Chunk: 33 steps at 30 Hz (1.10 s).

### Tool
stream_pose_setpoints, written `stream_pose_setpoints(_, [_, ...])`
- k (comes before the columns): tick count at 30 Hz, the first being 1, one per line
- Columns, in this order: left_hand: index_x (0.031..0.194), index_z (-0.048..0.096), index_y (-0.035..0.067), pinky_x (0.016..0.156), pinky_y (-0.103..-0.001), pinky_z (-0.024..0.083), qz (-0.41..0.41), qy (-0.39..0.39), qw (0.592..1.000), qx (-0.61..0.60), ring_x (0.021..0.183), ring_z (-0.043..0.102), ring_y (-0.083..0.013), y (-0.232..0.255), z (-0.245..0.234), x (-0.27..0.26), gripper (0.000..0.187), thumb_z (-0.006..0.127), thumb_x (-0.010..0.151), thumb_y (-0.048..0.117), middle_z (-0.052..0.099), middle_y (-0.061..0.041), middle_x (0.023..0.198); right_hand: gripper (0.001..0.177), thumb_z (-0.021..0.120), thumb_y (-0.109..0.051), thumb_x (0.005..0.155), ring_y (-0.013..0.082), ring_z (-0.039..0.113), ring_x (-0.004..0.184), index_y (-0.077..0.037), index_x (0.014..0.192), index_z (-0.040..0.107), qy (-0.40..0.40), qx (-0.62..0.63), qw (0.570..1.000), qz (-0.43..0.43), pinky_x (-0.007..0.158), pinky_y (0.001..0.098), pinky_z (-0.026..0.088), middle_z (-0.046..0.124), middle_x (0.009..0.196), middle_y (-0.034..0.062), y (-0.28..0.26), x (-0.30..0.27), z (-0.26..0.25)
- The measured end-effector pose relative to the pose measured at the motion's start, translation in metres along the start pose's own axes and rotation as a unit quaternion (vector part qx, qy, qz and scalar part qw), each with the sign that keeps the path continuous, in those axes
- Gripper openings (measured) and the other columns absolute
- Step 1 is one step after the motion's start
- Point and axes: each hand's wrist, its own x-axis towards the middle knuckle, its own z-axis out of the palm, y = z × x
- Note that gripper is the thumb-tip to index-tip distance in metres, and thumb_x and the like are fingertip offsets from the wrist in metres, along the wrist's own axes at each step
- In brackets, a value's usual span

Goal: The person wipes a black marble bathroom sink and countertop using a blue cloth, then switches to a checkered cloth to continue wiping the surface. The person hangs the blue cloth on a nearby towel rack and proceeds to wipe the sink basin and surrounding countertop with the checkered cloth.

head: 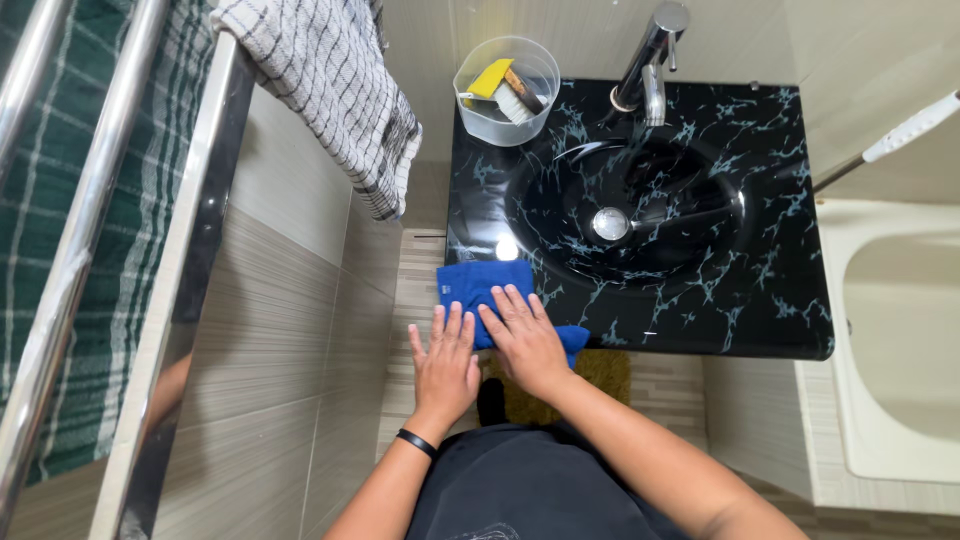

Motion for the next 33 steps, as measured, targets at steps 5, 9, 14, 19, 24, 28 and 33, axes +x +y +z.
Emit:
stream_pose_setpoints(5, [0.154, 0.041, 0.014, 0.120, -0.069, 0.007, -0.041, 0.027, 0.999, 0.012, 0.154, 0.022, -0.0393, -0.019, -0.019, -0.001, 0.078, 0.071, 0.082, 0.018, 0.032, -0.016, 0.164, 0.070, 0.072, -0.015, 0.079, 0.0395, 0.041, 0.146, -0.008, 0.146, 0.053, 0.000, 0.009, 1.000, -0.024, 0.119, 0.0559, 0.028, 0.045, 0.156, 0.0212, -0.021, 0.023, 0.007])
stream_pose_setpoints(9, [0.152, 0.042, 0.014, 0.119, -0.067, 0.008, -0.046, 0.068, 0.996, -0.031, 0.153, 0.018, -0.0447, -0.022, -0.036, 0.000, 0.079, 0.073, 0.080, 0.021, 0.026, -0.025, 0.162, 0.063, 0.068, -0.016, 0.086, 0.0380, 0.041, 0.147, -0.009, 0.147, 0.052, 0.009, -0.015, 0.999, -0.045, 0.120, 0.0545, 0.029, 0.045, 0.157, 0.0205, -0.027, 0.029, 0.014])
stream_pose_setpoints(14, [0.153, 0.033, 0.005, 0.120, -0.066, 0.005, -0.033, -0.017, 0.999, -0.025, 0.154, 0.012, -0.0435, -0.009, -0.039, 0.023, 0.093, 0.077, 0.074, 0.025, 0.022, -0.024, 0.164, 0.064, 0.064, -0.017, 0.087, 0.0383, 0.041, 0.147, -0.002, 0.147, 0.050, 0.001, 0.025, 0.999, -0.047, 0.119, 0.0563, 0.028, 0.045, 0.156, 0.0218, -0.020, 0.026, 0.011])
stream_pose_setpoints(19, [0.155, 0.021, -0.004, 0.119, -0.068, -0.002, -0.031, -0.091, 0.995, 0.012, 0.155, 0.002, -0.0425, 0.020, -0.027, 0.037, 0.105, 0.078, 0.071, 0.024, 0.010, -0.027, 0.166, 0.066, 0.063, -0.015, 0.085, 0.0366, 0.040, 0.148, -0.001, 0.148, 0.048, 0.005, 0.014, 0.999, -0.035, 0.120, 0.0555, 0.028, 0.046, 0.157, 0.0214, -0.004, 0.008, 0.001])
stream_pose_setpoints(24, [0.154, 0.019, -0.005, 0.117, -0.068, -0.003, 0.006, -0.104, 0.994, -0.014, 0.154, 0.000, -0.0430, 0.049, -0.014, 0.051, 0.107, 0.079, 0.071, 0.025, 0.008, -0.029, 0.165, 0.069, 0.065, -0.014, 0.084, 0.0381, 0.040, 0.148, -0.001, 0.149, 0.047, 0.011, 0.031, 0.999, 0.006, 0.121, 0.0556, 0.027, 0.046, 0.155, 0.0217, 0.018, -0.015, -0.016])
stream_pose_setpoints(28, [0.155, 0.018, -0.006, 0.120, -0.065, -0.002, 0.026, -0.125, 0.992, 0.003, 0.155, 0.000, -0.0433, 0.074, -0.004, 0.061, 0.108, 0.078, 0.070, 0.023, 0.008, -0.029, 0.165, 0.079, 0.073, -0.017, 0.079, 0.0392, 0.037, 0.148, 0.000, 0.150, 0.044, -0.002, 0.033, 0.999, 0.022, 0.121, 0.0562, 0.025, 0.044, 0.155, 0.0233, 0.037, -0.032, -0.031])
stream_pose_setpoints(33, [0.155, 0.020, -0.006, 0.121, -0.062, 0.000, 0.057, -0.122, 0.991, 0.003, 0.154, 0.002, -0.0441, 0.107, 0.015, 0.073, 0.105, 0.078, 0.071, 0.022, 0.009, -0.030, 0.164, 0.087, 0.080, -0.020, 0.074, 0.0386, 0.034, 0.149, -0.001, 0.151, 0.043, -0.004, 0.030, 0.999, 0.042, 0.122, 0.0553, 0.023, 0.042, 0.156, 0.0223, 0.065, -0.056, -0.049])
